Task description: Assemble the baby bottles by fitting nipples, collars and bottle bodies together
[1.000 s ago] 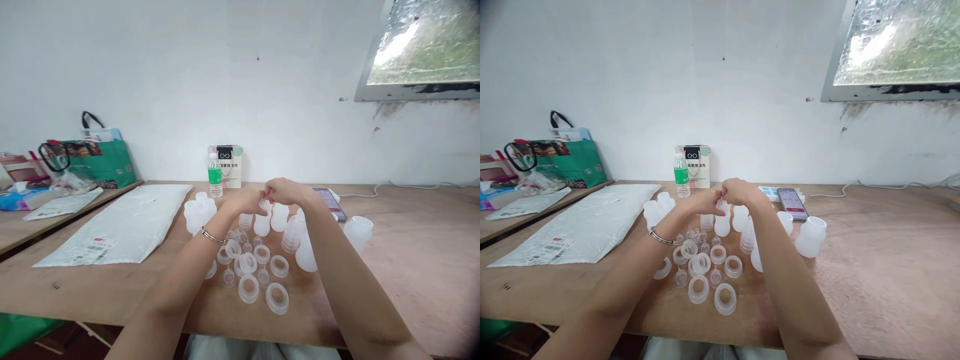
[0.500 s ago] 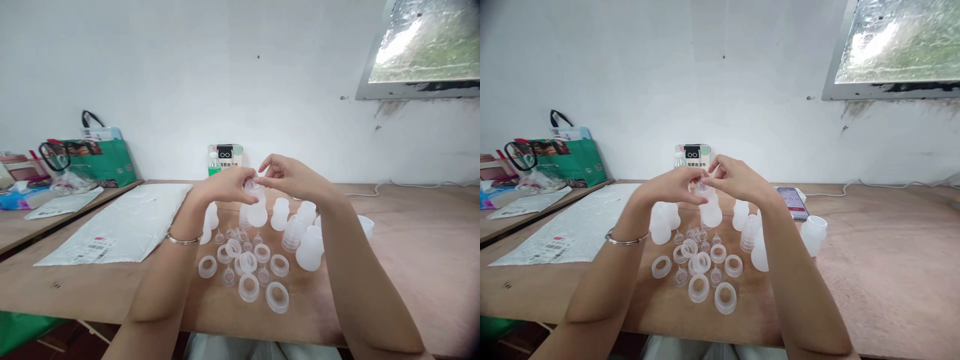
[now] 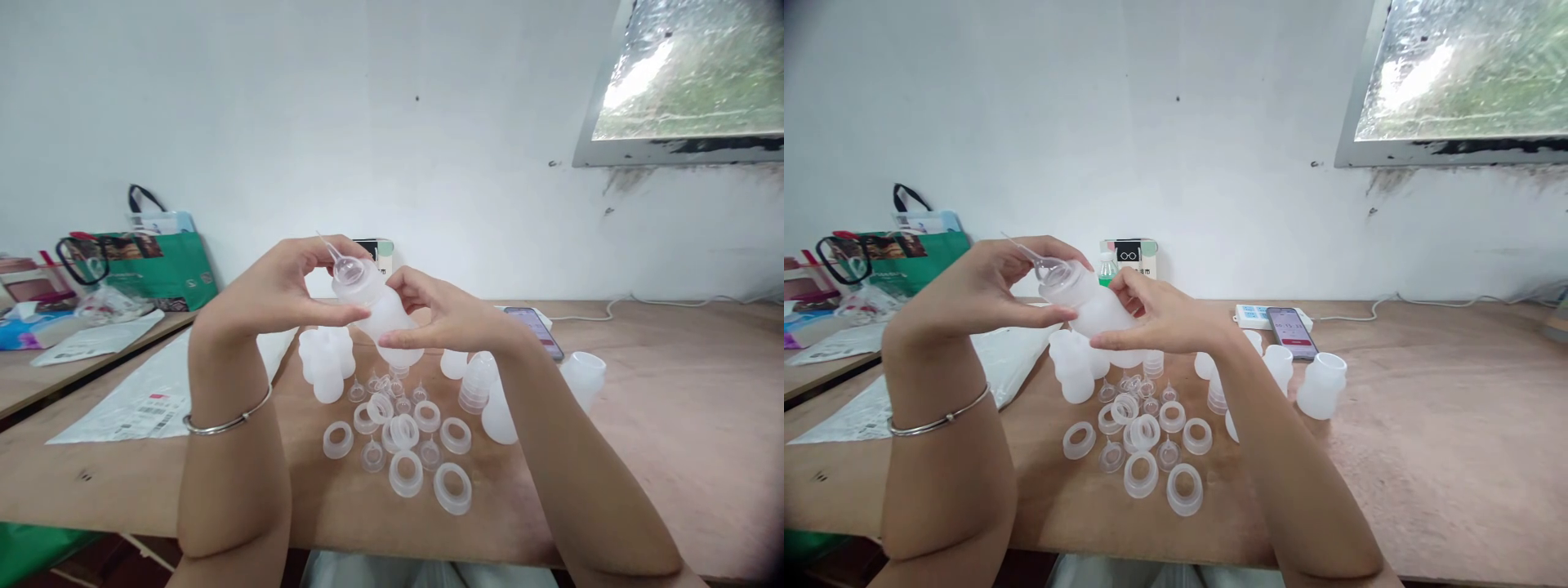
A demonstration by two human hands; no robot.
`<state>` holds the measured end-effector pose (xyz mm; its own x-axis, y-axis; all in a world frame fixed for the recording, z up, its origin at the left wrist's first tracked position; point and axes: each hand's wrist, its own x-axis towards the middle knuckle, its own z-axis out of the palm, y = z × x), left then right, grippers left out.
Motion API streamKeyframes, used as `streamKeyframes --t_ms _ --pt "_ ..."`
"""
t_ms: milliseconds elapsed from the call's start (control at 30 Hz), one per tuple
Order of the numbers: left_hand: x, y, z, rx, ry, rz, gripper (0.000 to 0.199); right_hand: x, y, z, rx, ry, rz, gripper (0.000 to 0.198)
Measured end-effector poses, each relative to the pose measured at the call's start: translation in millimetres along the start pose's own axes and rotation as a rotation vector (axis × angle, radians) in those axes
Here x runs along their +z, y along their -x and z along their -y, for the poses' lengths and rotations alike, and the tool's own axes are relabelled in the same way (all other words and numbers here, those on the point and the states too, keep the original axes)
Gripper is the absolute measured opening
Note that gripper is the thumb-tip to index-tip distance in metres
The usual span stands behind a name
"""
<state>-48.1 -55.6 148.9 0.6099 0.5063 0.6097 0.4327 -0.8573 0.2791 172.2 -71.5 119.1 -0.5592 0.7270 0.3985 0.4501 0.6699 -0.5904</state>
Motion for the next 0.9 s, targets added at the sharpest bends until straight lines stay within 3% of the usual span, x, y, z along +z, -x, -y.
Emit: streamKeyframes --t_ms 133,233,300,400,633,833,900 --pt "-1.4 5.3 -10.2 -0.005 -0.006 -0.045 0.039 4.8 -4.1 -2.9 -0.02 -0.072 0.042 0.045" --pt "-1.8 7.6 -15.5 -0.003 -0.024 -0.055 0.04 7.2 -7.2 -6.6 -0.003 -0.112 0.193 0.038" --pt "-1.5 7.6 -17.6 -0.002 -0.024 -0.023 0.042 6.7 -7.5 -8.2 0.021 -0.096 0.282 0.036" --pt "-0.3 5.5 -18.0 -0.004 -0.019 0.04 0.041 2.9 -5.7 -9.3 0.045 -0.042 0.273 0.037" --pt "8.9 -5.8 -12.8 -0.043 -0.052 -0.049 0.032 -3.0 -1.6 -10.3 0.026 0.067 0.003 0.04" --pt "18.4 -14.9 -12.7 -0.2 -0.18 -0.225 0.032 13.2 -10.2 -5.4 0.117 0.536 -0.45 0.03" --pt "18.4 -15.3 -13.3 -0.227 -0.184 -0.255 0.033 18.5 -12.8 -3.7 0.148 0.655 -0.537 0.03"
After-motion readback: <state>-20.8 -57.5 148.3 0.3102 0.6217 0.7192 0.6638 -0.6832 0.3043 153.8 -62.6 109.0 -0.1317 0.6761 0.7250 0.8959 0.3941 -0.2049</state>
